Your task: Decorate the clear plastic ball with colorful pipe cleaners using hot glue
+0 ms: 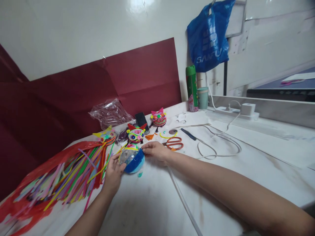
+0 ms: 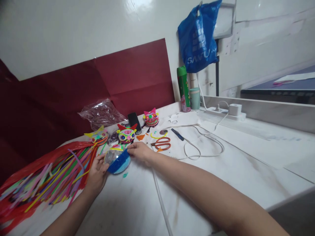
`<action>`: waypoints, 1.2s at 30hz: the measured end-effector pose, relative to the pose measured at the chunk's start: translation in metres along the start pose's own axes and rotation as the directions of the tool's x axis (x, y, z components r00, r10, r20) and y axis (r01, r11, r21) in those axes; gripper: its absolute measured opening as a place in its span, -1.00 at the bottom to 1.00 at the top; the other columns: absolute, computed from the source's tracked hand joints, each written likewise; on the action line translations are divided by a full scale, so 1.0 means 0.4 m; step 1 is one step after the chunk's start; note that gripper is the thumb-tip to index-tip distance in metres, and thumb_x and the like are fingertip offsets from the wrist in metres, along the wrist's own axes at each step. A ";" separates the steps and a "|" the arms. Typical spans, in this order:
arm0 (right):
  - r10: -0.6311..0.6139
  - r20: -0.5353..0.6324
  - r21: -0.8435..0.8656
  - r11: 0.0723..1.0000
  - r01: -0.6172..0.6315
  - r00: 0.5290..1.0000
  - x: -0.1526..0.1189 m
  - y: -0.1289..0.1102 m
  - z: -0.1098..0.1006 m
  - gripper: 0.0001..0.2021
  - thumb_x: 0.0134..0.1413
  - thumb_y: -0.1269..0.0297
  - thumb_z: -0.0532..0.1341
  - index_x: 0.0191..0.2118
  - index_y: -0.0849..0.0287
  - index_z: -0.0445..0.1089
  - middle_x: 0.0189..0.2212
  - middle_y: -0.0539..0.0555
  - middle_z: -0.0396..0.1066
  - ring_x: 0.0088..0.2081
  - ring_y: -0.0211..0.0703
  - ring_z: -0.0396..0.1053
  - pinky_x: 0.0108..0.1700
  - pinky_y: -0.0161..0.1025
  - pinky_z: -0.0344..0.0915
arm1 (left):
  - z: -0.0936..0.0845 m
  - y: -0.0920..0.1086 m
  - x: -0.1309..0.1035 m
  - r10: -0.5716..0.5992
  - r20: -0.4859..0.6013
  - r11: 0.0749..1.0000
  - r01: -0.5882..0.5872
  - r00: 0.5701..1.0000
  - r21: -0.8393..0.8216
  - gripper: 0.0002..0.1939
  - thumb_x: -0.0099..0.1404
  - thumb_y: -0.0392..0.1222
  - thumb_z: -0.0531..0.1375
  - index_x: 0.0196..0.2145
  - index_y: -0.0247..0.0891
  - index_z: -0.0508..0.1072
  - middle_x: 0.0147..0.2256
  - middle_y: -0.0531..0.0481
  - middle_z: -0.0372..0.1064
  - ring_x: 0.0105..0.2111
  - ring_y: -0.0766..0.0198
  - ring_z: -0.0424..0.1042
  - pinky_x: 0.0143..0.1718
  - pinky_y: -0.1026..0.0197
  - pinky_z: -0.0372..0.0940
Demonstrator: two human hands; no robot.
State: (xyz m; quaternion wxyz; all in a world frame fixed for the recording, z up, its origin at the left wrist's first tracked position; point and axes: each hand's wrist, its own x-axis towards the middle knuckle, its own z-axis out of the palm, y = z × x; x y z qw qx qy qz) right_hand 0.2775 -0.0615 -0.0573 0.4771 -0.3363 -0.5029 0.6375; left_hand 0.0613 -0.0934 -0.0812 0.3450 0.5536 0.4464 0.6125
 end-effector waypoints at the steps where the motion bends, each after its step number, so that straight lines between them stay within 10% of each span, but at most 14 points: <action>1: -0.007 0.000 0.011 1.000 0.007 1.000 -0.002 0.000 0.004 -0.91 -0.05 0.53 0.23 -0.45 0.24 0.44 -0.57 -0.07 0.39 -0.51 -0.35 0.32 -0.34 -0.38 0.29 | -0.001 0.001 -0.001 0.003 -0.002 1.000 -0.003 1.000 0.000 -0.38 -0.11 0.04 0.40 -0.12 -0.20 0.31 -0.14 -0.10 0.43 -0.10 0.08 0.45 -0.11 0.06 0.35; 18: -0.075 -0.064 0.087 0.993 0.080 0.995 -0.023 0.004 0.015 -0.58 -0.56 0.16 0.53 -0.52 0.18 0.36 -0.63 -0.15 0.31 -0.53 -0.34 0.20 -0.40 -0.34 0.11 | 0.035 0.040 -0.039 0.079 -0.052 0.996 -0.081 0.996 -0.031 -0.38 -0.20 -0.16 0.43 -0.15 -0.21 0.35 -0.05 -0.12 0.41 0.05 0.00 0.36 0.06 0.01 0.26; 36: 0.062 -0.028 0.212 0.976 -0.055 0.998 -0.033 -0.021 0.019 -0.83 -0.15 0.24 0.35 -0.50 0.17 0.37 -0.54 -0.09 0.38 -0.48 -0.33 0.27 -0.34 -0.34 0.17 | 0.023 0.029 -0.022 0.079 -0.034 0.995 -0.080 0.996 -0.052 -0.36 -0.23 -0.14 0.44 -0.15 -0.22 0.34 -0.10 -0.12 0.44 0.01 0.00 0.40 0.08 -0.05 0.24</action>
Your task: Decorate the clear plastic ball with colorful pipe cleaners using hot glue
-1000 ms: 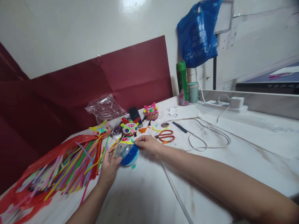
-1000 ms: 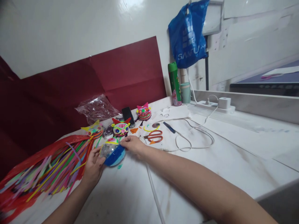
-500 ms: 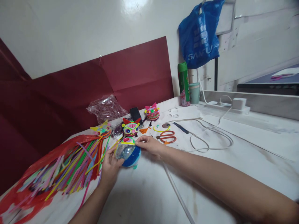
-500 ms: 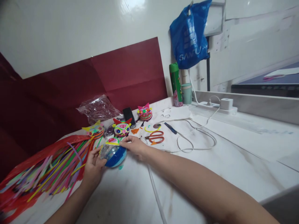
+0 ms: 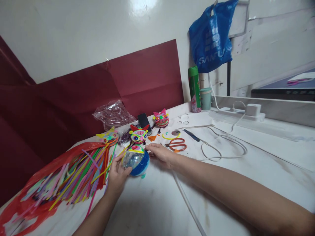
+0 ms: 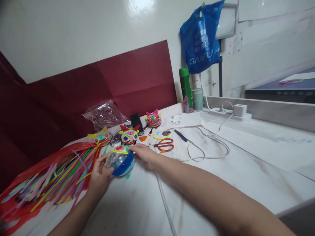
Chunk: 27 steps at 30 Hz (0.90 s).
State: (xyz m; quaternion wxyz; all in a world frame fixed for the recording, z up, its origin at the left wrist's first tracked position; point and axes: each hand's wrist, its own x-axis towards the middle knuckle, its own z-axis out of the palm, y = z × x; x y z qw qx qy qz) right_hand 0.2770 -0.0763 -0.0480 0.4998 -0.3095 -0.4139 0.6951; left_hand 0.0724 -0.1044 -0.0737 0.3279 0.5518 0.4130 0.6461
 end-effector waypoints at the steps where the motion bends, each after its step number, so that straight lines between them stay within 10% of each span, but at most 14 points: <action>1: 0.003 -0.003 0.003 1.000 -0.003 1.000 -0.002 -0.005 0.002 -0.85 -0.15 0.27 0.35 -0.50 0.17 0.38 -0.53 -0.09 0.39 -0.48 -0.33 0.27 -0.34 -0.34 0.17 | -0.002 -0.001 0.002 0.009 0.005 1.000 -0.009 1.000 0.002 -0.35 -0.23 -0.14 0.45 -0.15 -0.22 0.34 -0.09 -0.13 0.44 0.02 -0.01 0.39 0.09 -0.06 0.23; 20: -0.015 -0.015 -0.057 0.998 0.015 1.000 -0.002 0.002 0.003 -0.85 -0.21 0.27 0.33 -0.49 0.17 0.36 -0.56 -0.08 0.36 -0.45 -0.27 0.29 -0.31 -0.30 0.20 | -0.018 -0.014 0.003 0.123 0.058 0.982 -0.130 0.991 0.134 -0.38 -0.16 -0.13 0.43 -0.12 -0.20 0.36 0.05 -0.17 0.33 0.12 -0.05 0.30 0.12 -0.07 0.23; 27: -0.099 -0.004 -0.165 0.982 0.097 0.995 0.008 0.055 -0.003 -0.75 -0.21 0.21 0.36 -0.34 0.18 0.41 -0.39 -0.01 0.43 -0.32 -0.19 0.33 -0.27 -0.29 0.21 | 0.000 -0.006 -0.027 0.443 0.373 0.609 -0.578 0.816 0.542 -0.42 -0.07 -0.20 0.42 -0.06 -0.16 0.41 0.07 -0.19 0.34 0.12 -0.07 0.29 0.18 -0.18 0.13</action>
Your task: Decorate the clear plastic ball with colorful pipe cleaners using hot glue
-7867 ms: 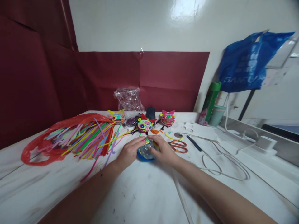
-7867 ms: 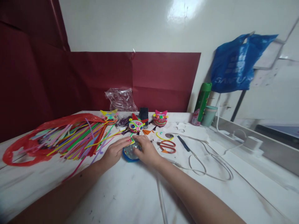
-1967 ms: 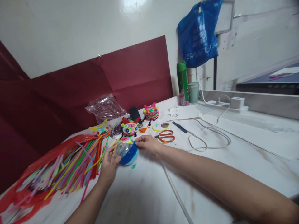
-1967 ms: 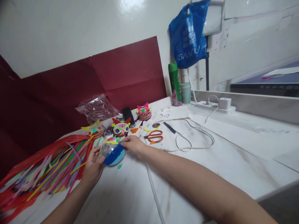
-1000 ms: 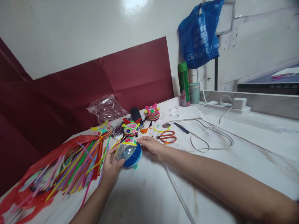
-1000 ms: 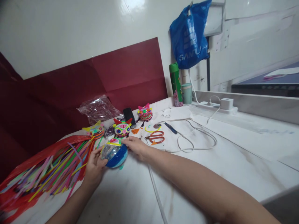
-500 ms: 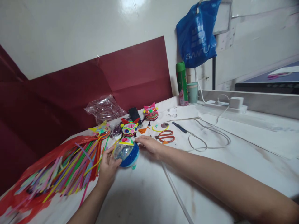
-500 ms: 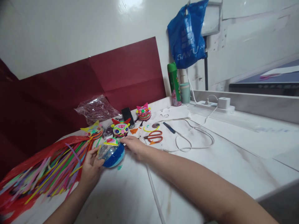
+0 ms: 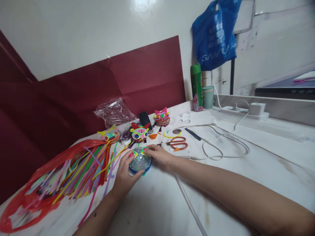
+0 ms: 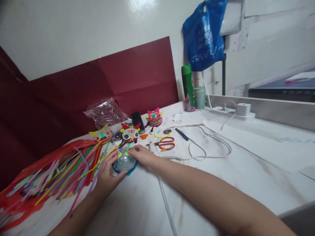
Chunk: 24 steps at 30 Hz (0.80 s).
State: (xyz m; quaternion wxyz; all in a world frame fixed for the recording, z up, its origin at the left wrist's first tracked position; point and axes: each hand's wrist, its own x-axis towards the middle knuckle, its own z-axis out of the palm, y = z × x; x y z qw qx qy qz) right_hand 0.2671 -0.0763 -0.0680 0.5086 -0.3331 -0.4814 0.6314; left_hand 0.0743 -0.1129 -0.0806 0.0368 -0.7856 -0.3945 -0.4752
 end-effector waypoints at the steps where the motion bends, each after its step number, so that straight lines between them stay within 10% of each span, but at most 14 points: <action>1: -0.013 0.002 -0.015 1.000 0.013 1.000 0.000 0.004 0.000 -0.73 -0.20 0.20 0.37 -0.32 0.18 0.42 -0.37 0.00 0.43 -0.31 -0.19 0.34 -0.27 -0.29 0.21 | 0.002 0.008 0.000 0.033 0.005 0.999 -0.033 0.999 0.022 -0.43 -0.06 -0.20 0.41 -0.05 -0.16 0.41 0.07 -0.19 0.34 0.11 -0.07 0.30 0.18 -0.17 0.14; 14: -0.092 -0.044 -0.223 0.971 0.081 0.995 -0.020 0.005 0.010 -0.49 -0.34 0.09 0.45 -0.19 0.15 0.39 -0.34 0.00 0.44 -0.27 -0.13 0.36 -0.21 -0.22 0.28 | 0.035 0.043 -0.006 0.118 0.028 0.992 -0.120 0.993 0.049 -0.44 0.06 -0.17 0.35 0.03 -0.19 0.35 0.06 -0.21 0.36 0.12 -0.07 0.29 0.16 -0.14 0.17; 24: 0.016 0.057 -0.106 0.994 -0.010 0.998 -0.021 0.008 -0.006 -0.56 -0.19 0.08 0.41 -0.17 0.14 0.36 -0.31 0.06 0.48 -0.27 -0.09 0.43 -0.21 -0.19 0.33 | -0.064 0.056 0.071 -0.130 0.339 0.906 0.251 0.932 -0.341 -0.44 0.19 -0.18 0.20 0.16 -0.18 0.29 0.07 -0.18 0.39 0.09 -0.01 0.35 0.13 -0.01 0.19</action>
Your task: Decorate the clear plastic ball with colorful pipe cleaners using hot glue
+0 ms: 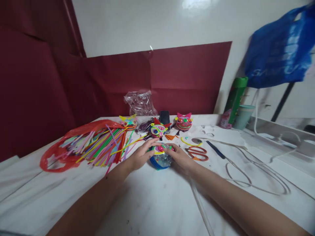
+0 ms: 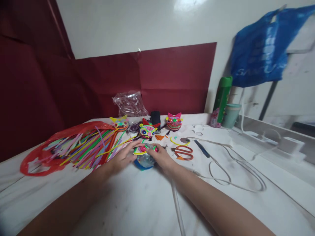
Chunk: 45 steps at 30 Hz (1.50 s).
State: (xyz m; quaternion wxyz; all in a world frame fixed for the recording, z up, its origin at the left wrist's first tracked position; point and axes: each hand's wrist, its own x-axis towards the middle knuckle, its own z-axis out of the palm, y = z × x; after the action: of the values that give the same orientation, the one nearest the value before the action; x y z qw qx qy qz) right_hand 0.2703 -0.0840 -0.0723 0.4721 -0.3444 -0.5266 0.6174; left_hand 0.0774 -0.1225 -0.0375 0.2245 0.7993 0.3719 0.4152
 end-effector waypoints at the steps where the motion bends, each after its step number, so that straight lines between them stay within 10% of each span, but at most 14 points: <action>1: 0.005 0.013 0.014 1.000 -0.005 1.000 0.001 0.002 -0.003 -0.56 -0.19 0.09 0.41 -0.17 0.14 0.36 -0.29 0.07 0.48 -0.25 -0.08 0.44 -0.19 -0.19 0.33 | -0.008 -0.001 0.004 -0.032 0.010 0.995 0.033 0.999 -0.092 -0.48 0.23 -0.15 0.16 0.15 -0.17 0.30 0.05 -0.17 0.41 0.07 0.01 0.37 0.11 0.00 0.22; 25: 0.066 0.041 -0.124 0.990 -0.061 0.997 -0.006 -0.018 -0.014 -0.52 -0.19 -0.02 0.40 -0.14 0.09 0.41 -0.11 0.11 0.49 -0.08 0.03 0.41 -0.13 -0.16 0.33 | -0.020 -0.057 0.067 0.105 0.064 0.956 -0.083 0.992 -0.282 -0.81 0.10 -0.34 0.26 -0.30 -0.21 0.60 -0.18 -0.09 0.56 -0.07 0.10 0.47 0.02 0.09 0.27; 45: -0.013 0.097 -0.165 0.986 0.029 0.995 -0.009 -0.025 0.002 -0.30 -0.36 0.02 0.49 -0.05 0.16 0.30 -0.19 0.10 0.46 -0.14 -0.04 0.40 -0.06 -0.12 0.31 | -0.023 -0.079 0.042 0.187 0.003 0.982 -0.187 0.982 -0.008 -0.87 0.13 -0.28 0.30 -0.30 -0.19 0.57 -0.13 -0.07 0.53 -0.09 0.16 0.44 0.02 0.06 0.25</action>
State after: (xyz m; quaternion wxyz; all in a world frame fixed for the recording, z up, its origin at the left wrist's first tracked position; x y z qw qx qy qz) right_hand 0.2728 -0.0878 -0.0626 0.4227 -0.3470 -0.6018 0.5820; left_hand 0.0632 -0.0892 -0.0448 0.1882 0.8307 0.2933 0.4342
